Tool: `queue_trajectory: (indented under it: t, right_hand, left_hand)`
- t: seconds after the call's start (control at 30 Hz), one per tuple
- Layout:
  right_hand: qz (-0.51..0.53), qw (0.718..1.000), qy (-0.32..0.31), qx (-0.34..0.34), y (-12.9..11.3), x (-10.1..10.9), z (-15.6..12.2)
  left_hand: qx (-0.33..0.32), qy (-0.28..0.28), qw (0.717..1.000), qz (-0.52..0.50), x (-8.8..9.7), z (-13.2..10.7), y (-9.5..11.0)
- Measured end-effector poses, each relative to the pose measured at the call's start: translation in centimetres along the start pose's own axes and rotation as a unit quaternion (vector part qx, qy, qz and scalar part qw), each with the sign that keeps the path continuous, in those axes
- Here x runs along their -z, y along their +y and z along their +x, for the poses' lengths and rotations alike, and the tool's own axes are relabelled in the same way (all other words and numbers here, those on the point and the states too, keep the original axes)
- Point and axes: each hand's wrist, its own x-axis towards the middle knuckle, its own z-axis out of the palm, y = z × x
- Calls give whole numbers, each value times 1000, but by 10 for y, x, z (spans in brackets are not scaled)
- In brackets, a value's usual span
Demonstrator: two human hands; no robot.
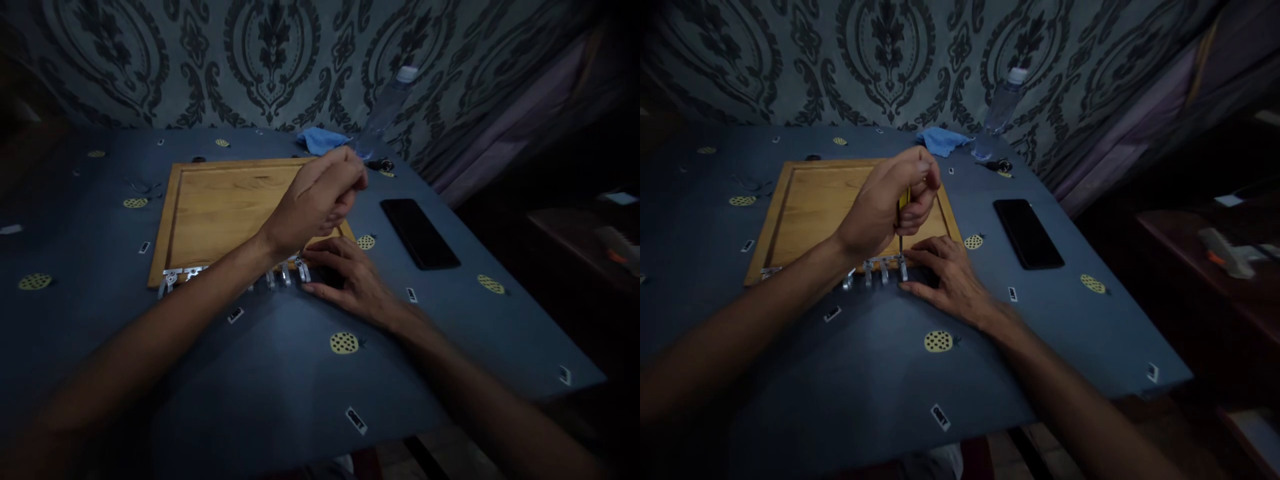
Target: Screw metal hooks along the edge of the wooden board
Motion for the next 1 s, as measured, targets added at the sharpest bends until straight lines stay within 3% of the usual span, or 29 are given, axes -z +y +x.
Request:
queue_trajectory:
  t: [0.37, 0.73, 1.0]
  right_hand:
    - [4, 1000, 0, 5, -2, 1, 0]
    - [17, 1000, -8, -9, -1, 1, -1]
    - [10, 1000, -7, -8, -3, 1, -1]
  left_hand:
    - [-7, 169, 985, -21, -11, -4, 2]
    - [-40, 170, 984, -29, -11, -7, 1]
    - [-50, 137, 989, -6, -8, -7, -4]
